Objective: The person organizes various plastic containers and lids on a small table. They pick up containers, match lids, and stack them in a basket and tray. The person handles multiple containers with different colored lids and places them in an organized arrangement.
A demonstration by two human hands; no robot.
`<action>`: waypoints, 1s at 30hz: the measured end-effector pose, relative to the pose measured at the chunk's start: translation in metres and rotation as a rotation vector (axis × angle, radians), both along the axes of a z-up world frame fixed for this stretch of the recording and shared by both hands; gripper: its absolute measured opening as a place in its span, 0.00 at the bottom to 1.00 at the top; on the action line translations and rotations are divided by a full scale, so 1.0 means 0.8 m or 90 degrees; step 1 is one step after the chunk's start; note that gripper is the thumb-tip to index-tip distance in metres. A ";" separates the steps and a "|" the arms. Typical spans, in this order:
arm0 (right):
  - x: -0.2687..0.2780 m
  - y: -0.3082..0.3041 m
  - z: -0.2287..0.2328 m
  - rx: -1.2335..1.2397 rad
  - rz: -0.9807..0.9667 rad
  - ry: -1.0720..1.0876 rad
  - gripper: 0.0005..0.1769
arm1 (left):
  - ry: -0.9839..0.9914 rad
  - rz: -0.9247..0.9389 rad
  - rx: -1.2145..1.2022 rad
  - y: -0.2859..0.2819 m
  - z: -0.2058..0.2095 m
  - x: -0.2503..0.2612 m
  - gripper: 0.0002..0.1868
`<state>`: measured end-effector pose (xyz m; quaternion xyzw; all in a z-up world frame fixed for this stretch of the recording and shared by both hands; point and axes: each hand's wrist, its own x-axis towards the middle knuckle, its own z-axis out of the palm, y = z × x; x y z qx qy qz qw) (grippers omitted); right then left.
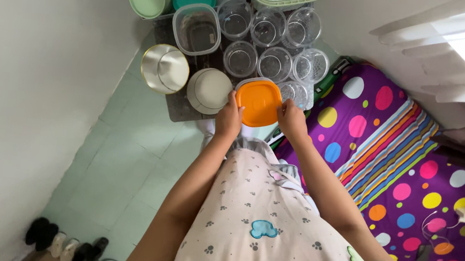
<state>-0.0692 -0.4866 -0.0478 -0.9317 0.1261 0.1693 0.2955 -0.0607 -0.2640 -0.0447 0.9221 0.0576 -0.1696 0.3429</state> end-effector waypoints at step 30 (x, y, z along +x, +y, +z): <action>0.056 0.067 -0.044 -0.093 0.135 -0.334 0.36 | -0.182 -0.133 0.128 -0.053 -0.038 0.035 0.40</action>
